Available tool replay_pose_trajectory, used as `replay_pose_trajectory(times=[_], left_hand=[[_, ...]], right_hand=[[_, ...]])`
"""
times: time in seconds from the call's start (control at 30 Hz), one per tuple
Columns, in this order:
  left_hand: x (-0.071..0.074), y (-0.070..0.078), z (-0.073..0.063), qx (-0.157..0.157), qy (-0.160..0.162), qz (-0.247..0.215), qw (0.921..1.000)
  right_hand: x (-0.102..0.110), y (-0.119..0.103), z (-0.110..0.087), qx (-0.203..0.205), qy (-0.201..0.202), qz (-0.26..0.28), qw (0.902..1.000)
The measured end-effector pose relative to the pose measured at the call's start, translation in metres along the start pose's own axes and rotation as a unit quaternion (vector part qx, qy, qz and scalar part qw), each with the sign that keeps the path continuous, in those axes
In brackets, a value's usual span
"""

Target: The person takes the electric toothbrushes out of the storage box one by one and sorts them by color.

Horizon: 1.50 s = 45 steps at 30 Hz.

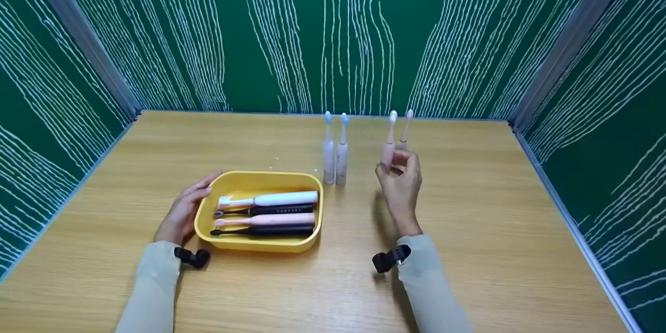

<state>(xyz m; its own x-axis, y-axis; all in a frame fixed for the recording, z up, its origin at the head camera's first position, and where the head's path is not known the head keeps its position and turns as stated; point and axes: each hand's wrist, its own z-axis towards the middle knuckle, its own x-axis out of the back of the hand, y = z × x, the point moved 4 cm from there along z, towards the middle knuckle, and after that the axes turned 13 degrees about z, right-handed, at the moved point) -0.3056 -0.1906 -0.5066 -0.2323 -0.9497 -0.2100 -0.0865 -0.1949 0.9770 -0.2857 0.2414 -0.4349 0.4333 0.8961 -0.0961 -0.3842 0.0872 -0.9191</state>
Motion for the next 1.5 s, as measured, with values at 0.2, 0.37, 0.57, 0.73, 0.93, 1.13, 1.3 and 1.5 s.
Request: replay_pose_trajectory(times=[0.2, 0.37, 0.57, 0.73, 0.93, 1.13, 1.3, 1.5], left_hand=[[0.001, -0.001, 0.0, 0.001, -0.01, 0.005, 0.9999], [0.002, -0.002, 0.001, -0.001, -0.012, 0.012, 0.9999], [0.002, -0.002, 0.001, 0.004, 0.001, 0.006, 1.0], [0.001, -0.003, 0.001, 0.006, 0.006, 0.004, 1.0], [0.001, -0.003, 0.0, 0.008, 0.01, 0.001, 0.9999], [0.002, -0.003, 0.001, 0.01, 0.005, 0.009, 0.9999], [0.002, -0.002, 0.002, 0.014, -0.001, 0.005, 0.9999], [0.001, -0.002, 0.002, 0.014, 0.007, 0.001, 0.9999]], right_hand=[[0.01, 0.025, 0.009, -0.001, 0.012, -0.006, 0.9999], [0.015, 0.031, 0.011, -0.011, 0.018, -0.015, 0.9997], [0.018, 0.034, 0.011, -0.041, 0.022, -0.019, 0.9987], [0.021, 0.037, 0.012, -0.045, 0.024, -0.028, 0.9983], [0.025, 0.044, 0.013, -0.073, 0.018, -0.041, 0.9963], [0.027, 0.046, 0.014, -0.076, 0.025, -0.043, 0.9959], [0.028, 0.046, 0.015, -0.059, 0.035, -0.044, 0.9966], [0.031, 0.049, 0.016, -0.062, 0.035, -0.066, 0.9952]])
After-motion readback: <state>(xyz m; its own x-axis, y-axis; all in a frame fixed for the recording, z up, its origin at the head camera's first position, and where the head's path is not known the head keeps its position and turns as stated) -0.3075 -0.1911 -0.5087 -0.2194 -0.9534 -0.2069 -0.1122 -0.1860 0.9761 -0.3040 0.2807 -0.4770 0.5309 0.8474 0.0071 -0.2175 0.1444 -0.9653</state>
